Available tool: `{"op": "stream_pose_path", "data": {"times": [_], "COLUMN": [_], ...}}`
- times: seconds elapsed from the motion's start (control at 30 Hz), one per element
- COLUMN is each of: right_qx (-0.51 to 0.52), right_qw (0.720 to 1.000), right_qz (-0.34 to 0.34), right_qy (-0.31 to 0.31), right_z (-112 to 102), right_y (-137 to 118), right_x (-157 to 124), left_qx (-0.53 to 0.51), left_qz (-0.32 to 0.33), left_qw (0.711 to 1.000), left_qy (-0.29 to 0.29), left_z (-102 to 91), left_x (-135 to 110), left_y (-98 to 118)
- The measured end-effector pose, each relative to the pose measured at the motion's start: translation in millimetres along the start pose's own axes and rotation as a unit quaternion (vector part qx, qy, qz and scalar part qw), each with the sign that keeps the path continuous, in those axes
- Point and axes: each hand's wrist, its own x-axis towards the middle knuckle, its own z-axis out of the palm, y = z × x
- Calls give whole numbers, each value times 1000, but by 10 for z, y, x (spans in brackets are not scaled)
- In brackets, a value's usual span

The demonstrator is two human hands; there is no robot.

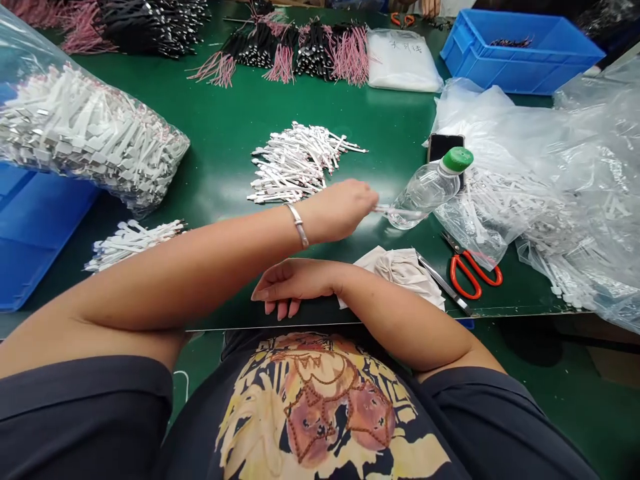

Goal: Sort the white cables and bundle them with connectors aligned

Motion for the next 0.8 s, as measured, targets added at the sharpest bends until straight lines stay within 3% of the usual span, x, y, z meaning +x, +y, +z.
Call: {"op": "stream_pose_path", "data": {"times": [0.1,0.23,0.37,0.43,0.5,0.63,0.8], "right_qx": [24,181,373,414,418,358,297], "right_qw": [1000,978,887,848,842,883,917], "right_qz": [5,-10,-78,-115,-125,-106,-122], "right_qy": [5,103,259,310,318,285,238], "right_z": [9,-23,-121,-146,-133,-48,-15], "right_y": [-11,-77,-120,-126,-130,-140,-145], "right_x": [-1,9,18,19,18,7,-20], "left_qx": [-186,-422,-594,-630,-639,-638,-626], "left_qz": [-79,-179,-250,-290,-314,-304,-254], "left_qw": [972,858,712,663,645,656,674], "left_qy": [117,233,279,283,280,265,300], "left_z": [-285,-591,-614,-509,-357,-63,116], "left_x": [-184,-523,-912,-1069,-1186,-1301,-1286], "left_y": [38,-6,-159,-276,-398,-517,-313]}}
